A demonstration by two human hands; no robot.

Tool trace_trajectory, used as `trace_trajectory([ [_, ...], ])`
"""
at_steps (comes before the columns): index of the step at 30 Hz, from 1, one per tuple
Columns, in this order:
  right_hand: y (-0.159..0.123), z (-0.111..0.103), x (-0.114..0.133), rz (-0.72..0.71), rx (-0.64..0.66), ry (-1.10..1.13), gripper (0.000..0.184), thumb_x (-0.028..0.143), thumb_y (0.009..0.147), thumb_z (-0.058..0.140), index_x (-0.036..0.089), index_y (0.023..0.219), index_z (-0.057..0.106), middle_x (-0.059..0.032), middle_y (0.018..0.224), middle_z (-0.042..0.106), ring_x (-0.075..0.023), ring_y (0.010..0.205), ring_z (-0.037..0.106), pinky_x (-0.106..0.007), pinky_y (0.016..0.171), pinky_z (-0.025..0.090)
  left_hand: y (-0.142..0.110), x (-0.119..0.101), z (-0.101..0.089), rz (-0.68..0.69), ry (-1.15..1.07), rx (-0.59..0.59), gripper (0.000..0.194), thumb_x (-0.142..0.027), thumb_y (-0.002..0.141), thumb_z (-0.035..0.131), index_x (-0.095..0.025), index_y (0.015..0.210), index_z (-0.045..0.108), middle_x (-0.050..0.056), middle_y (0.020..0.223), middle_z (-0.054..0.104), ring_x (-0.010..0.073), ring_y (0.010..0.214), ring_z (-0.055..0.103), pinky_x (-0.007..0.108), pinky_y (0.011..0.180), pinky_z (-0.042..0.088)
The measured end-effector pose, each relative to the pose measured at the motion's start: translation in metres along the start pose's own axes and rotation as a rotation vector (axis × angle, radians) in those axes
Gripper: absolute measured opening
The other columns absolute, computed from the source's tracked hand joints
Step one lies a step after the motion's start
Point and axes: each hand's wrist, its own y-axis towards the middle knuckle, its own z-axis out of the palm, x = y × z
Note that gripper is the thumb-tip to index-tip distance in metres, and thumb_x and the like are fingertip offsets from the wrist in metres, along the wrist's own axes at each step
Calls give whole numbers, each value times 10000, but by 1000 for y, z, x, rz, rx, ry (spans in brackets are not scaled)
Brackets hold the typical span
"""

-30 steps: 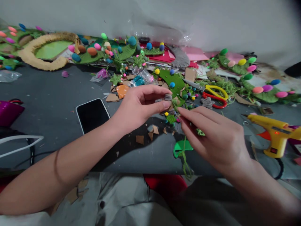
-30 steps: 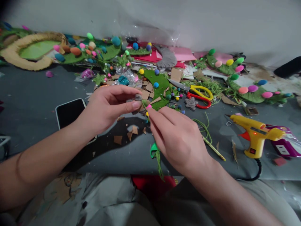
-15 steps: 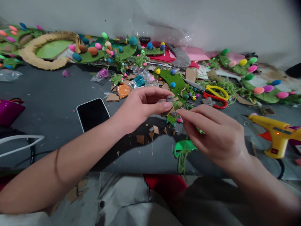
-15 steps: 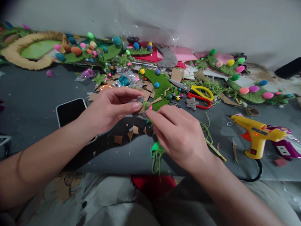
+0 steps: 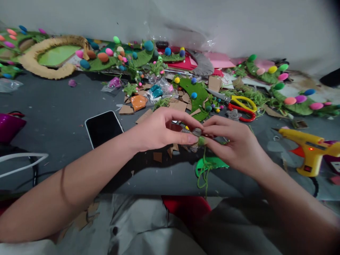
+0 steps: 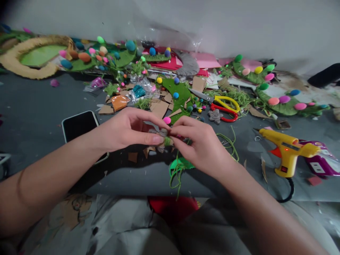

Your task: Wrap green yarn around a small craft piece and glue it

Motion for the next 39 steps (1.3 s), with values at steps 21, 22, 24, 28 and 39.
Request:
trace_trajectory([
  [21, 1, 4, 26, 27, -1, -237, 115, 176, 1021, 526, 180, 1050, 637, -56, 998, 687, -171, 875, 650, -311, 752, 508, 0, 0, 7, 200, 273, -357, 211, -164, 826, 803, -159, 1035, 772, 64, 1065, 792, 186, 997, 757, 279, 875, 626],
  [22, -1, 5, 25, 8, -15, -279, 123, 171, 1029, 517, 177, 1069, 633, -59, 999, 693, -176, 876, 659, -315, 751, 509, 1, 0, 6, 211, 260, -370, 217, -165, 822, 813, -155, 1035, 772, 62, 1063, 788, 182, 999, 755, 275, 885, 626],
  [24, -3, 6, 22, -30, -31, -343, 136, 160, 1035, 513, 172, 1093, 636, -65, 998, 705, -186, 881, 677, -321, 754, 514, 2, 1, 5, 208, 219, -373, 238, -169, 813, 831, -145, 1041, 768, 60, 1047, 784, 170, 985, 752, 261, 878, 627],
  [28, -8, 9, 19, -155, -90, -477, 172, 145, 1012, 572, 142, 1155, 666, -85, 1016, 719, -207, 917, 688, -336, 797, 533, 4, 1, 3, 203, 135, -363, 258, -150, 801, 842, -131, 1046, 766, 53, 1005, 778, 145, 915, 745, 241, 830, 629],
  [39, -14, 6, 15, -242, -159, -514, 263, 106, 944, 684, 134, 1206, 688, -83, 1023, 726, -194, 873, 657, -344, 784, 536, 5, 6, 3, 195, -86, -338, 238, -152, 794, 866, -176, 1020, 796, 18, 946, 778, 120, 847, 737, 223, 783, 628],
])
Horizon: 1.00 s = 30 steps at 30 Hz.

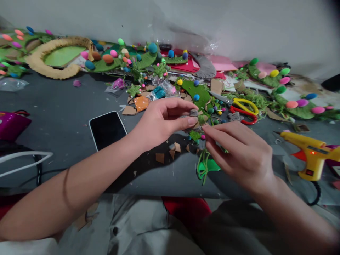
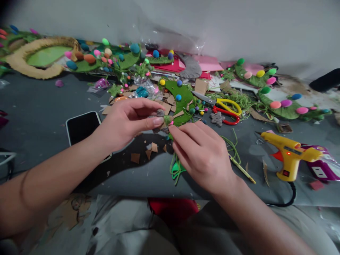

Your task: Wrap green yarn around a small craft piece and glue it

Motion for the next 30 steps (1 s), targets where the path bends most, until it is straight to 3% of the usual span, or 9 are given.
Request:
trace_trajectory([
  [5, 1, 0, -2, 39, 19, 142, 128, 93, 959, 647, 173, 1052, 682, -74, 1036, 712, -172, 898, 659, -313, 802, 534, 2, 1, -2, -66, -97, 154, 224, -160, 809, 862, -224, 1019, 816, 2, 938, 784, 106, 820, 733, 201, 751, 617],
  [9, 6, 0, -9, 141, 106, 386, 138, 67, 965, 615, 183, 963, 689, -39, 1004, 709, -121, 882, 673, -240, 778, 527, 1, -3, -4, -97, 1, 248, 249, -205, 796, 883, -234, 1037, 828, 10, 964, 793, 121, 818, 737, 205, 721, 614],
  [13, 10, 1, -21, 157, 155, 468, 92, 134, 978, 637, 180, 941, 708, -19, 931, 708, -104, 833, 664, -221, 741, 512, -2, -5, -5, -141, 102, 332, 276, -198, 800, 871, -214, 1070, 820, 19, 978, 809, 127, 804, 749, 211, 719, 622],
  [18, 12, 1, -25, 242, 226, 314, 107, 230, 979, 659, 177, 937, 742, -8, 848, 692, -114, 749, 623, -258, 654, 449, -3, -1, 0, -132, 291, 272, 250, -209, 813, 835, -180, 1060, 808, 38, 976, 818, 161, 832, 764, 253, 743, 624],
  [23, 19, -3, -13, 291, 290, 177, 145, 264, 957, 639, 180, 875, 722, -13, 818, 667, -144, 747, 619, -288, 645, 413, -4, 2, 2, -159, 350, 251, 256, -212, 812, 811, -148, 1058, 779, 48, 964, 817, 176, 866, 767, 278, 789, 620],
  [27, 25, -3, 0, 427, 307, 249, 111, 255, 914, 647, 197, 829, 688, -4, 790, 665, -149, 709, 597, -287, 624, 408, -5, 0, 3, -119, 391, 190, 280, -207, 802, 810, -136, 1070, 773, 70, 998, 816, 199, 890, 770, 291, 776, 617],
  [30, 25, -3, 4, 422, 305, 302, 103, 232, 940, 611, 195, 876, 683, -12, 817, 668, -148, 716, 594, -284, 627, 422, -5, -2, 4, -61, 348, 111, 263, -170, 803, 808, -123, 1059, 776, 84, 1028, 809, 207, 950, 770, 297, 820, 625],
])
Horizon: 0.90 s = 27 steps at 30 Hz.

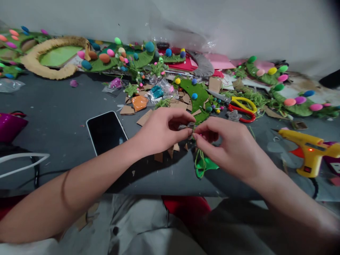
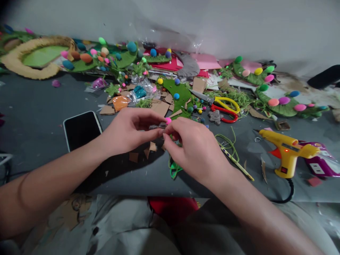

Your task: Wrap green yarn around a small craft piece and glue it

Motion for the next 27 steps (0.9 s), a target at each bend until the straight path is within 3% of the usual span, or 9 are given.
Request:
trace_trajectory([
  [4, -5, 0, -3, -173, -49, -163, 153, 210, 1002, 546, 154, 994, 688, -49, 919, 676, -170, 807, 636, -301, 680, 462, 2, -1, -1, 74, -109, -102, 247, -127, 796, 829, -126, 1038, 779, 69, 1058, 799, 177, 995, 766, 269, 884, 631],
  [9, -9, -2, -7, -306, -102, -309, 194, 211, 1034, 520, 143, 1024, 702, -83, 967, 693, -201, 848, 657, -337, 721, 502, 4, 0, -5, 22, -224, -118, 260, -149, 782, 860, -155, 1031, 784, 38, 980, 800, 161, 911, 767, 281, 864, 642],
  [12, -10, -2, -7, -299, -104, -253, 172, 203, 1035, 525, 177, 1020, 694, -80, 978, 702, -192, 848, 657, -332, 730, 514, 5, 2, -6, 21, -295, -71, 258, -181, 785, 872, -192, 1032, 798, 28, 991, 798, 159, 911, 757, 282, 863, 636],
  [19, -5, 0, -20, -249, -58, 120, 125, 123, 975, 592, 201, 908, 665, -24, 915, 677, -127, 810, 643, -247, 697, 498, 5, 4, -6, -38, -429, 137, 225, -205, 808, 874, -240, 1026, 829, 10, 940, 785, 107, 807, 717, 221, 771, 605],
  [27, 2, -4, -29, -265, -139, 39, 93, 179, 974, 626, 201, 972, 716, -32, 904, 705, -146, 809, 654, -285, 714, 504, 3, -1, -8, -94, -221, 285, 247, -205, 795, 874, -171, 1024, 791, 25, 946, 769, 96, 773, 687, 199, 703, 575],
])
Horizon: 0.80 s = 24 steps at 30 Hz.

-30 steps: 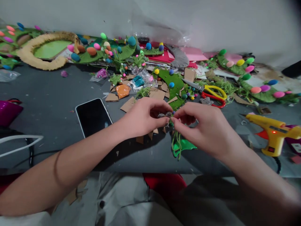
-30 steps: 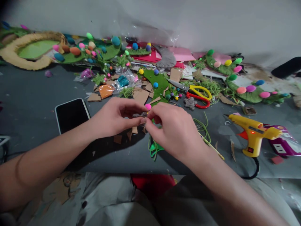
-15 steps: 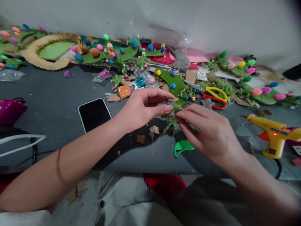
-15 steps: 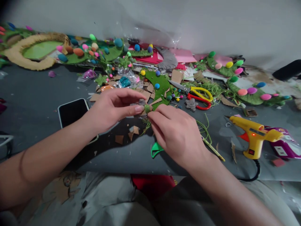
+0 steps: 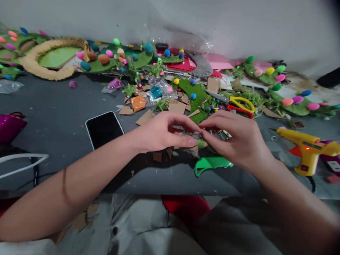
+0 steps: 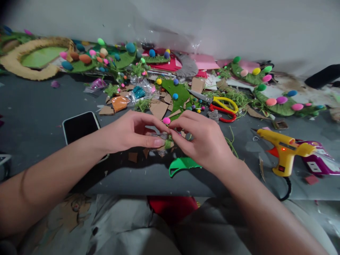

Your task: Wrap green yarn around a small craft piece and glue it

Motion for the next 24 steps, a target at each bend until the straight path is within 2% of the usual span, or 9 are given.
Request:
trace_trajectory([
  [6, 2, -4, 10, 13, 23, -115, 97, 234, 987, 614, 204, 954, 700, -44, 892, 689, -181, 818, 651, -333, 721, 492, 1, 2, 4, -15, 24, -66, 252, -145, 749, 859, -145, 971, 741, 29, 906, 765, 127, 811, 721, 245, 773, 612],
  [11, 4, -4, 21, 50, 19, -107, 87, 231, 974, 606, 219, 902, 654, -33, 872, 679, -176, 803, 649, -324, 704, 480, 1, 3, 6, 1, 101, -161, 260, -170, 742, 850, -148, 977, 741, 55, 901, 783, 172, 827, 744, 287, 753, 614],
  [19, 0, -4, 28, 95, 140, -73, 95, 229, 980, 570, 189, 905, 613, -29, 874, 625, -165, 811, 586, -318, 705, 442, 0, -1, 5, 175, 135, -415, 267, -200, 768, 867, -151, 1007, 758, 57, 1004, 778, 174, 944, 737, 282, 829, 614],
  [24, -3, -1, 23, 110, 150, -63, 114, 241, 1002, 545, 186, 947, 629, -26, 900, 641, -156, 818, 603, -302, 703, 431, -2, -7, 4, 227, 105, -460, 239, -196, 788, 867, -169, 997, 753, 39, 1040, 779, 170, 948, 743, 282, 836, 617],
])
